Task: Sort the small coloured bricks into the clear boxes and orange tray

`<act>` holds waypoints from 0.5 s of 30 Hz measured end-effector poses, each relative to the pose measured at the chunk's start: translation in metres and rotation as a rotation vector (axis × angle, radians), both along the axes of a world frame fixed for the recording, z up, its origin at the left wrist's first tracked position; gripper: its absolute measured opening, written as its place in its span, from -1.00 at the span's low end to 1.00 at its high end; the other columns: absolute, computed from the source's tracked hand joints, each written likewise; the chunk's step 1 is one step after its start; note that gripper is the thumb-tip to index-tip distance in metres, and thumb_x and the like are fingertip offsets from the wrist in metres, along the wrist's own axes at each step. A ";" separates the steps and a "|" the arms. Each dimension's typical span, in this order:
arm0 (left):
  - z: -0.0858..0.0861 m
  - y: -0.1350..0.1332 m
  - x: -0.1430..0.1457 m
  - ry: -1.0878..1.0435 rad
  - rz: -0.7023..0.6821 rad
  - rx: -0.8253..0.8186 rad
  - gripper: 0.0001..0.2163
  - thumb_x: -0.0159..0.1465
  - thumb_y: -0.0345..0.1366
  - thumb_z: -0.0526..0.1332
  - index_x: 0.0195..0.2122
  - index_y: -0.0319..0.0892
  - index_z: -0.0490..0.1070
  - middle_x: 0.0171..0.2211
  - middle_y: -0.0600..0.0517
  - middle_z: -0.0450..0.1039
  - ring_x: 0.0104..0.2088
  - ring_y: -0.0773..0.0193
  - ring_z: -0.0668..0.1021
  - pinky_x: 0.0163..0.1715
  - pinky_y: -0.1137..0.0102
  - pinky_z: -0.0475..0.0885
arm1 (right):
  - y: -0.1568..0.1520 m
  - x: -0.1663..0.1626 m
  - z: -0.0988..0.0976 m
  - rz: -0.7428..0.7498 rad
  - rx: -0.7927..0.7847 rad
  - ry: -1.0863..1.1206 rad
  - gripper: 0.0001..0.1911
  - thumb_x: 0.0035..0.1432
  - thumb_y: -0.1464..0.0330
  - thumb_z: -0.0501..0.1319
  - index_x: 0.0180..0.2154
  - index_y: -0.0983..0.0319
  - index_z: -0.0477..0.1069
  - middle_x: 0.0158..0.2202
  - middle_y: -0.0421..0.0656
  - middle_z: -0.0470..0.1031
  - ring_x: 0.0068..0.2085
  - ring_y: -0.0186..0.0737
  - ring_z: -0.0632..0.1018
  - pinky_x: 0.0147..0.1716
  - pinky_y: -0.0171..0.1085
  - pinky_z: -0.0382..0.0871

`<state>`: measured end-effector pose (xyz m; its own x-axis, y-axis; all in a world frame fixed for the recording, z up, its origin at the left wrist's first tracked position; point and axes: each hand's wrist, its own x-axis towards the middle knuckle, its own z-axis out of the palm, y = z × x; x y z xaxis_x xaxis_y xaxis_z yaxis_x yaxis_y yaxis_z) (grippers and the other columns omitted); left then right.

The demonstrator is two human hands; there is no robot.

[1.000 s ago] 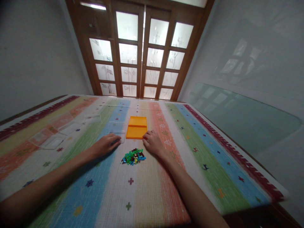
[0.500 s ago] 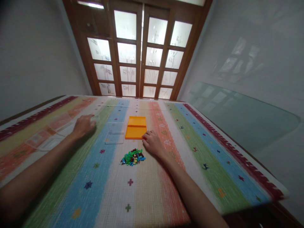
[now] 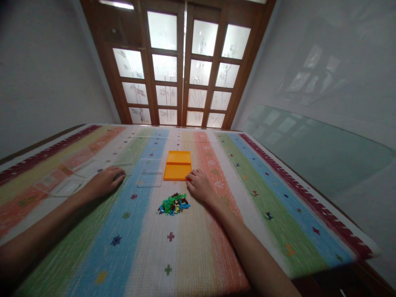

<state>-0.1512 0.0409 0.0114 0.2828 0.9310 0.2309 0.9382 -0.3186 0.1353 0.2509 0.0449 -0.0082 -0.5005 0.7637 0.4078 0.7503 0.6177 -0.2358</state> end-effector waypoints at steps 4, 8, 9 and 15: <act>-0.005 -0.037 0.008 -0.090 -0.088 -0.008 -0.66 0.32 -0.14 -0.01 -0.20 -0.17 0.51 -0.14 -0.17 0.55 -0.12 0.03 0.58 -0.03 0.14 0.48 | -0.001 0.000 0.001 0.005 -0.008 0.003 -0.82 0.24 0.47 0.17 -0.22 0.26 0.56 -0.22 -0.03 0.52 -0.11 -0.07 0.45 -0.06 -0.14 0.30; -0.004 -0.057 0.019 -0.129 -0.125 -0.009 -0.69 0.32 -0.17 0.02 -0.21 -0.17 0.52 -0.13 -0.17 0.55 -0.12 0.04 0.58 -0.01 0.14 0.47 | -0.002 0.001 0.001 -0.001 -0.013 -0.002 -0.83 0.23 0.47 0.17 -0.22 0.24 0.55 -0.21 -0.04 0.52 -0.10 -0.08 0.45 -0.05 -0.14 0.29; -0.003 -0.060 0.021 -0.127 -0.133 -0.014 -0.70 0.32 -0.18 0.02 -0.21 -0.17 0.52 -0.14 -0.16 0.55 -0.13 0.04 0.58 -0.02 0.14 0.48 | -0.002 0.001 0.001 0.000 -0.012 -0.004 -0.83 0.23 0.47 0.18 -0.22 0.24 0.55 -0.21 -0.04 0.52 -0.10 -0.08 0.45 -0.04 -0.14 0.29; 0.003 -0.064 0.027 -0.114 -0.143 -0.030 -0.69 0.32 -0.16 0.02 -0.24 -0.17 0.52 -0.17 -0.16 0.55 -0.15 0.04 0.58 -0.04 0.15 0.49 | -0.002 0.002 0.000 0.016 -0.009 0.006 -0.81 0.22 0.48 0.16 -0.20 0.25 0.54 -0.19 -0.04 0.53 -0.10 -0.09 0.45 -0.03 -0.15 0.29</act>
<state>-0.1241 -0.0229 0.0148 0.3865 0.8900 0.2418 0.8617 -0.4420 0.2492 0.2527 0.0428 -0.0083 -0.5104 0.7591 0.4041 0.7387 0.6276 -0.2460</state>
